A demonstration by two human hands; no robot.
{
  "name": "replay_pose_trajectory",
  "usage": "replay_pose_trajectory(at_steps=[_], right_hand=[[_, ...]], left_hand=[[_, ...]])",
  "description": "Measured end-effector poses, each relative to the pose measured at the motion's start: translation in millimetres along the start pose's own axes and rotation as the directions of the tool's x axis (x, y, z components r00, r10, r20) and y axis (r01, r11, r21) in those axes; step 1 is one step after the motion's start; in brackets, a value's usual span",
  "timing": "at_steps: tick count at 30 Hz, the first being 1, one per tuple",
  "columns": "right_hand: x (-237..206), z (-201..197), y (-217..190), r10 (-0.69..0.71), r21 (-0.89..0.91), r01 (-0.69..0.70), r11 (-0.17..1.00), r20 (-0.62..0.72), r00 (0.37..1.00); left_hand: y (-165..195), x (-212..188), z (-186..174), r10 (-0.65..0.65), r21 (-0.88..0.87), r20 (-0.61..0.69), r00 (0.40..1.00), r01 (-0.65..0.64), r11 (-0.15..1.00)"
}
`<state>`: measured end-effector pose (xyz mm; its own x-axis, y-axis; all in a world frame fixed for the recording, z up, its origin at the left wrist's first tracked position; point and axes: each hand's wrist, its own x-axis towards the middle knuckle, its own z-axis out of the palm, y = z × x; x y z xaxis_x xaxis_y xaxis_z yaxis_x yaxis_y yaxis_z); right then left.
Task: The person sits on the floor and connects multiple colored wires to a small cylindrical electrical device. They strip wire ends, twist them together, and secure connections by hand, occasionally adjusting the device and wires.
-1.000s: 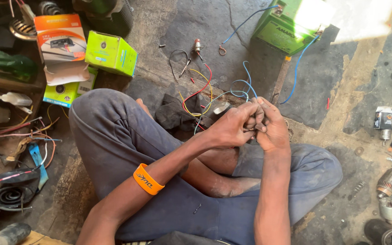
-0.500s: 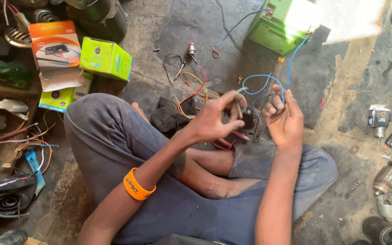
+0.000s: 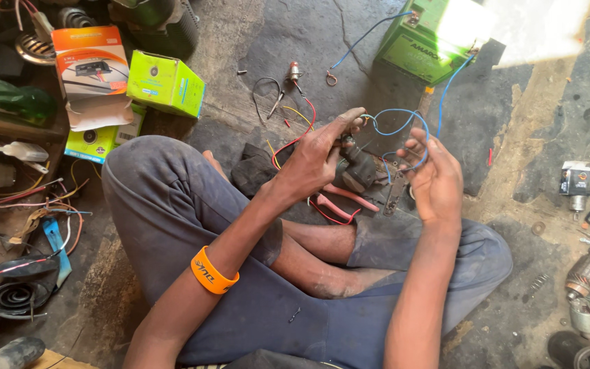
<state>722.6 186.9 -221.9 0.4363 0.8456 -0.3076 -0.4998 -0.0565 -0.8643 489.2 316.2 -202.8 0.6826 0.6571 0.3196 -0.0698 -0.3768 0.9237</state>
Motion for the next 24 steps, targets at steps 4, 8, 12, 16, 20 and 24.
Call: replay_pose_trajectory(at_steps=[4,8,12,16,20,24], right_hand=[[2.3,7.5,9.5,-0.173,-0.433,0.122,0.893,-0.08,0.982],[1.4,18.0,12.8,-0.536,-0.768,0.309,0.561,-0.052,0.843],[-7.5,37.4,8.4,-0.363,-0.628,0.256,0.735,-0.045,0.931],[-11.4,66.3,16.7,-0.196,-0.412,0.303,0.859,0.282,0.939],[-9.2,79.7,26.3,-0.148,-0.371,0.252,0.894,0.285,0.947],[-10.4,74.1,31.3,-0.118,-0.431,0.228,0.873,0.266,0.957]], left_hand=[[-1.1,0.4,0.6,-0.056,-0.032,-0.001,0.998,0.056,0.998],[0.4,0.5,1.2,-0.077,-0.048,0.024,0.997,0.078,0.996],[2.9,-0.4,1.1,-0.059,-0.069,0.045,0.997,0.062,0.996],[4.5,-1.3,0.0,0.026,0.047,0.053,0.998,-0.028,0.999],[5.8,-1.3,-4.0,0.09,0.198,0.067,0.994,-0.102,0.975],[8.5,0.7,-11.4,0.077,0.293,0.079,0.994,-0.097,0.951]])
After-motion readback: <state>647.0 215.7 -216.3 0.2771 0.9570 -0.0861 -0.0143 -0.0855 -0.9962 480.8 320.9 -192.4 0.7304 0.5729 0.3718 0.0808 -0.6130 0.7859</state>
